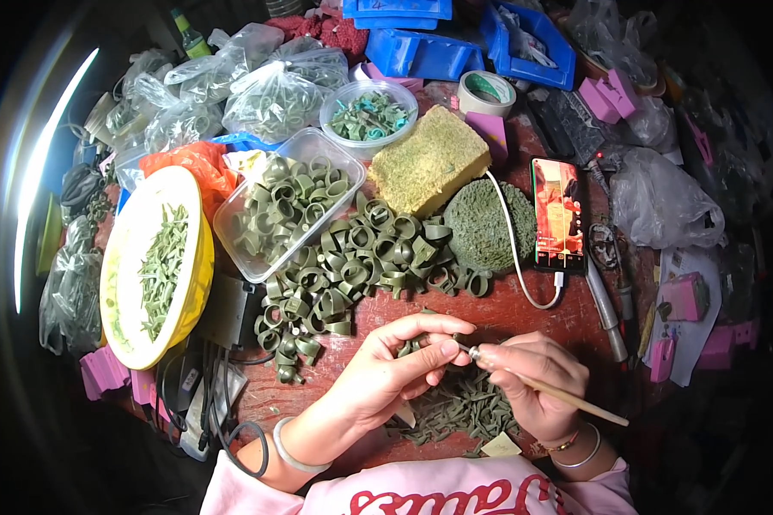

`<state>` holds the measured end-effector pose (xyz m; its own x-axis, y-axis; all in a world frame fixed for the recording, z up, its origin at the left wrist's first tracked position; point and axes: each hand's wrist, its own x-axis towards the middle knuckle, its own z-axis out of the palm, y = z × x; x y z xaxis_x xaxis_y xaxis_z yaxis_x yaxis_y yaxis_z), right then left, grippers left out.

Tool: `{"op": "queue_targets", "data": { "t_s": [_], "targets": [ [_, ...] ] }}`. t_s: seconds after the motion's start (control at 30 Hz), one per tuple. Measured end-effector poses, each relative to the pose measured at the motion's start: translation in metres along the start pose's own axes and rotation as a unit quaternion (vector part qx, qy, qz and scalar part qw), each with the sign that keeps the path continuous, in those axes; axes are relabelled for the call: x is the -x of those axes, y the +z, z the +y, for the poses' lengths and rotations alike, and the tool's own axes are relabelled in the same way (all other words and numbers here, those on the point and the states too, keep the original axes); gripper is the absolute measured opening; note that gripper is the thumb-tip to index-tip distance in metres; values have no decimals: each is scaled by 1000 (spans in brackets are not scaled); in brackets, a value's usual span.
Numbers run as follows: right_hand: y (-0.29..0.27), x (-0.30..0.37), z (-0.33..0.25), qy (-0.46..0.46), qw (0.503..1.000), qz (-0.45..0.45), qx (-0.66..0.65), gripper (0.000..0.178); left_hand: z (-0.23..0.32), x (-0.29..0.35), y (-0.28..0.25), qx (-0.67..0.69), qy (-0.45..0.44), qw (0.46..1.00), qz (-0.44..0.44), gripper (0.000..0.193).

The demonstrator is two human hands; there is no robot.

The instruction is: Shaping and detailing small wax foliage components using a handheld tool on a crowded workshop table.

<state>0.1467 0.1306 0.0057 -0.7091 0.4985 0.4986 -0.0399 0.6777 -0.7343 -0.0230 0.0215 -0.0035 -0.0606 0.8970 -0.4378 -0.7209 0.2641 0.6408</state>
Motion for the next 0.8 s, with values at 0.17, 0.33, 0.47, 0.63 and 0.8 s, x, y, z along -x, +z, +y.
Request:
{"op": "queue_targets", "data": {
  "t_s": [0.17,0.33,0.47,0.63,0.8],
  "targets": [
    [0,-1,1,-15,1000,-5,-3,26,0,-1,0,5,1,1000,-3,26],
    [1,-2,-2,-16,999,-24,-26,25,-2,-1,-2,10,0,1000,-7,28],
    [-3,2,0,87,990,40,-101,19,-1,-2,-5,72,-12,997,-39,32],
    [-4,3,4,139,970,40,-193,19,-3,-3,-9,124,-29,991,-53,37],
    [-4,4,5,157,962,15,-221,20,-4,-3,-12,180,-41,979,-87,37]
  ]
}}
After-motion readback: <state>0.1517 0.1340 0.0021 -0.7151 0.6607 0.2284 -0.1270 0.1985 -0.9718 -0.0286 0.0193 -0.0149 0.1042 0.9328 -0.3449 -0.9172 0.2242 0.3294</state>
